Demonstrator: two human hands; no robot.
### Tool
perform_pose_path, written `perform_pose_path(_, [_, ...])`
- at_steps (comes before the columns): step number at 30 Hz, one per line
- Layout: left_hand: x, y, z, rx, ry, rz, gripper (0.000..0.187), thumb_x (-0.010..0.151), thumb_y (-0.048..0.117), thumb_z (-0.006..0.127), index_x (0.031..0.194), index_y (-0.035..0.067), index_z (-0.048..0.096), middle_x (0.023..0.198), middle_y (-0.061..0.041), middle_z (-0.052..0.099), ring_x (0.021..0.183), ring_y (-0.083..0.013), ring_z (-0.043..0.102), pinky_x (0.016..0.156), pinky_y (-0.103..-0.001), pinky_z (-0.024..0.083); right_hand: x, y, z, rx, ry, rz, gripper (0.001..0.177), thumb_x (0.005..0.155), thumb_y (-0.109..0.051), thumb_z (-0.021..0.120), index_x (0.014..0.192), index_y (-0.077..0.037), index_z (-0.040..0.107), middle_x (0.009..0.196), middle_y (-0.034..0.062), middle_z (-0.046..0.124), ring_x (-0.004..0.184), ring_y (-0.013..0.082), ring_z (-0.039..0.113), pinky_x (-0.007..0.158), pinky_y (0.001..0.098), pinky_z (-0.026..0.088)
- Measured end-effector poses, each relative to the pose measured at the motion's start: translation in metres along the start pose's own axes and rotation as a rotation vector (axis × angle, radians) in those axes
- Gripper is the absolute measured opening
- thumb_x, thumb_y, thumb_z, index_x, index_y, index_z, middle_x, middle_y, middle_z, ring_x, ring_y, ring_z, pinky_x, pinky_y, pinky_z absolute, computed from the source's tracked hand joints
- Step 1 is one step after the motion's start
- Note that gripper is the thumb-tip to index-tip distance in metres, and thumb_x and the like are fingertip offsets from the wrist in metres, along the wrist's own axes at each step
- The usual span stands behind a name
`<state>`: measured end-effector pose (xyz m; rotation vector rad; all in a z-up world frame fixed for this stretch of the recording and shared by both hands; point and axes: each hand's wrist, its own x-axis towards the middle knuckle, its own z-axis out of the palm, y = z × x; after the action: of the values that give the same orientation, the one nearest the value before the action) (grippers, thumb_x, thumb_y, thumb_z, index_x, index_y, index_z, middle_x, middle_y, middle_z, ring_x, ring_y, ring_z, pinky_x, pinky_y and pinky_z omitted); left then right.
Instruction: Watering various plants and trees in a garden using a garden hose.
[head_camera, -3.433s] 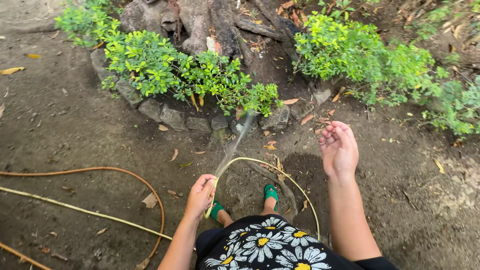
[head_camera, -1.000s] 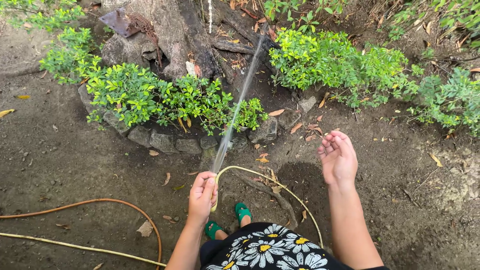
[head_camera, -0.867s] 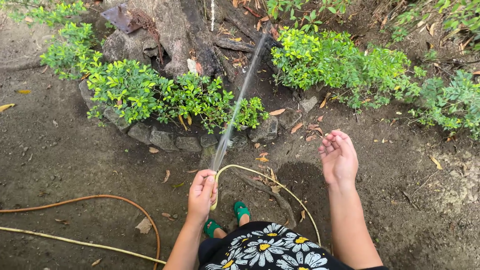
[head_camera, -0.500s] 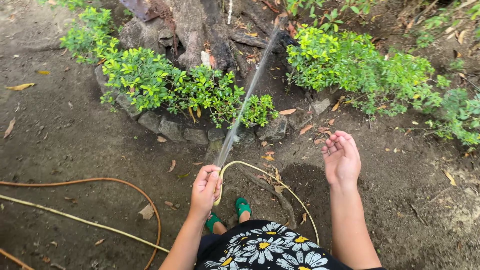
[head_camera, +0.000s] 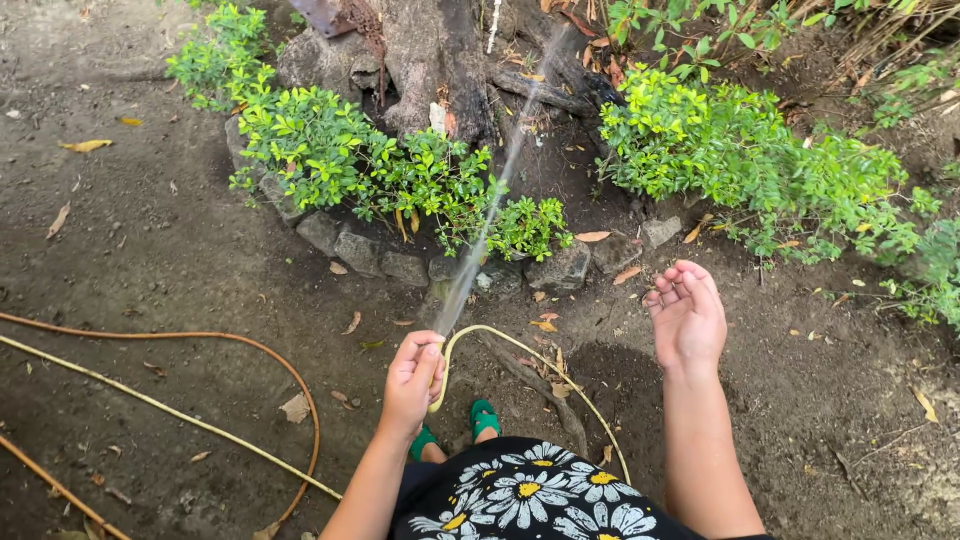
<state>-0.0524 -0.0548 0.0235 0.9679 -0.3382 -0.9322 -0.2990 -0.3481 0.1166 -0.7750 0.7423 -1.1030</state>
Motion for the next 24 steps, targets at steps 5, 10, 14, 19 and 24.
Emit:
perform_pose_path(5, [0.000,-0.008,0.016,0.086,-0.046,-0.177,0.014,0.104,0.017,0.051,0.115,0.011,0.059,0.069,0.002,0.050,0.045,-0.0035,0.034,0.038,-0.020,0.025,0.006,-0.006,-0.003,0.016,-0.011,0.010,0.015,0.104,-0.015,0.052,0.115,-0.010,0.059,0.101,0.0012,0.062,0.094,0.0140,0.059,0.084,0.0322,0.049])
perform_pose_path(10, [0.012,-0.047,-0.003,0.301,-0.048,-0.230,0.014,0.104,0.019,0.054,0.111,0.011,0.063,0.067,0.004,0.050,0.048,-0.0029,0.037,0.041,-0.021,0.028,0.015,-0.009,-0.014,0.006,-0.005,0.005,0.013,0.104,-0.014,0.051,0.112,-0.009,0.060,0.100,0.0019,0.062,0.093,0.0148,0.059,0.085,0.0321,0.049])
perform_pose_path(14, [0.012,-0.070,-0.028,0.383,0.049,-0.290,0.014,0.103,0.021,0.057,0.108,0.011,0.065,0.065,0.004,0.050,0.048,-0.0036,0.037,0.041,-0.023,0.028,0.020,-0.008,-0.017,-0.003,-0.010,-0.010,0.012,0.104,-0.014,0.051,0.111,-0.008,0.059,0.101,0.0025,0.062,0.092,0.0143,0.058,0.083,0.0315,0.048])
perform_pose_path(19, [0.003,-0.068,-0.023,0.419,0.168,-0.319,0.014,0.102,0.022,0.057,0.108,0.013,0.066,0.063,0.004,0.050,0.047,-0.0044,0.038,0.041,-0.023,0.028,0.025,-0.006,-0.014,0.000,-0.008,0.017,0.012,0.104,-0.014,0.052,0.111,-0.008,0.060,0.099,0.0022,0.061,0.093,0.0154,0.059,0.085,0.0319,0.049])
perform_pose_path(24, [-0.002,-0.067,-0.009,0.397,0.134,-0.274,0.014,0.103,0.021,0.056,0.109,0.013,0.065,0.064,0.005,0.050,0.048,-0.0034,0.038,0.042,-0.022,0.028,0.025,-0.003,-0.014,0.018,0.000,0.032,0.013,0.104,-0.014,0.053,0.112,-0.009,0.061,0.099,0.0020,0.061,0.093,0.0156,0.059,0.085,0.0325,0.049])
